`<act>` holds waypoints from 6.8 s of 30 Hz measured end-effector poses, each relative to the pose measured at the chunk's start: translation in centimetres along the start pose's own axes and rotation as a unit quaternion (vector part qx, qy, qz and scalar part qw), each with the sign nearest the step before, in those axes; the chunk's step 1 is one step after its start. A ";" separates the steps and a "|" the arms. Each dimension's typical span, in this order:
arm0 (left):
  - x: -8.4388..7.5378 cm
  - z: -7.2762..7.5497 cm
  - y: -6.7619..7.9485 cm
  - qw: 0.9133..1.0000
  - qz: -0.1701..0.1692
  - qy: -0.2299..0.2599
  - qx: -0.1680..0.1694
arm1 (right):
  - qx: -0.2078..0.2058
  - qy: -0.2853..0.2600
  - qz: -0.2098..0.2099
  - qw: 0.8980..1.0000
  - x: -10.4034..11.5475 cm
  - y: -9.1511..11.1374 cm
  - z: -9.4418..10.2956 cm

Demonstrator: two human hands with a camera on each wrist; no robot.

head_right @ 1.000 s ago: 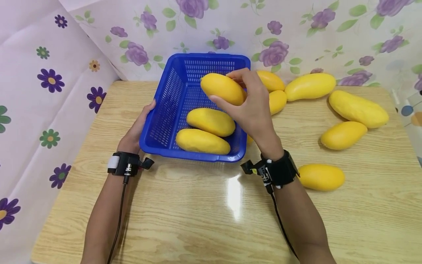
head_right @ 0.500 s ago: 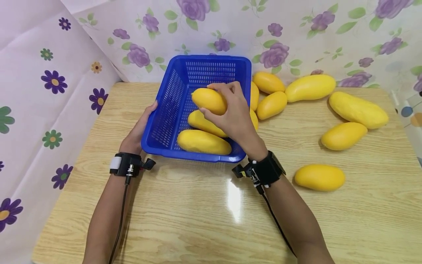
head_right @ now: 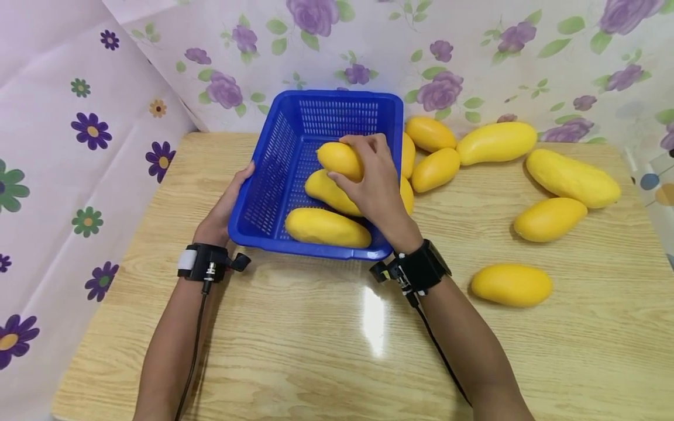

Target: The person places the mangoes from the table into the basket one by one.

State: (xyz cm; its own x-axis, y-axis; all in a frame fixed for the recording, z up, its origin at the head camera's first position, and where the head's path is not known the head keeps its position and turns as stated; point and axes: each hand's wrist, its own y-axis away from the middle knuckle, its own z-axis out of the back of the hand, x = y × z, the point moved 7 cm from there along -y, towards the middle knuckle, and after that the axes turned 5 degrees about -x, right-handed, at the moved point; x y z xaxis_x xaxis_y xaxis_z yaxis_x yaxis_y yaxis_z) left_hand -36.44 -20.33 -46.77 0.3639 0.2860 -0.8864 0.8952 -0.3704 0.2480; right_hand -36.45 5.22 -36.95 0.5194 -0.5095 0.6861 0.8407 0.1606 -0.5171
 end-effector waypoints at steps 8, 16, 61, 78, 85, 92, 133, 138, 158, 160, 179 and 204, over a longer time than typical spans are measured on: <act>-0.2 0.1 0.2 1.000 -0.004 0.009 0.007 | 0.029 0.055 -0.026 0.998 -0.5 -0.8 -0.2; -0.7 -0.9 0.4 1.000 -0.006 0.006 0.013 | 0.137 0.142 -0.059 0.978 -1.2 -2.3 -0.5; -0.3 -1.3 1.1 1.000 0.000 -0.012 0.009 | 0.296 0.252 0.016 0.921 -2.3 -2.5 -3.7; -0.3 -1.0 0.8 1.000 0.006 -0.019 -0.002 | 0.292 0.279 0.041 0.914 -0.9 -1.2 -2.6; 0.0 -0.1 0.6 0.999 0.012 -0.020 -0.028 | 0.277 0.274 0.050 0.920 0.0 -0.7 -1.5; 0.3 0.1 0.4 0.999 0.009 -0.029 -0.029 | 0.273 0.256 0.052 0.926 0.5 -0.3 -0.5; -0.1 -0.7 0.8 0.998 0.018 -0.031 -0.056 | 0.084 0.025 -0.087 0.992 -6.2 0.0 9.6; 0.3 -0.1 0.4 0.997 0.019 -0.029 -0.063 | 0.094 0.020 -0.105 0.990 -8.5 0.1 10.2; 0.1 0.0 -0.1 0.998 0.000 -0.037 -0.042 | 0.199 0.048 -0.114 0.972 -12.1 0.7 8.6; 0.2 0.0 0.0 0.998 0.001 -0.036 -0.044 | 0.200 0.050 -0.107 0.973 -12.4 0.7 8.4; -0.2 -0.9 0.5 0.999 0.002 -0.025 -0.028 | 0.221 0.198 -0.150 0.943 -14.4 1.3 8.4; -0.6 -1.5 0.6 1.000 -0.003 -0.015 -0.002 | 0.213 0.164 -0.182 0.946 -13.0 1.2 11.8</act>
State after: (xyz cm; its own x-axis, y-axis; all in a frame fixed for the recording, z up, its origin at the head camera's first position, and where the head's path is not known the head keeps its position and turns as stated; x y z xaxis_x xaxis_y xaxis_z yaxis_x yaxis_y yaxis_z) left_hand -35.72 -19.41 -45.53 0.3500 0.2610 -0.8997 0.8984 -0.3655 0.2434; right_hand -40.43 21.98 -40.48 0.1665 -0.8208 0.5464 0.9765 0.2142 0.0242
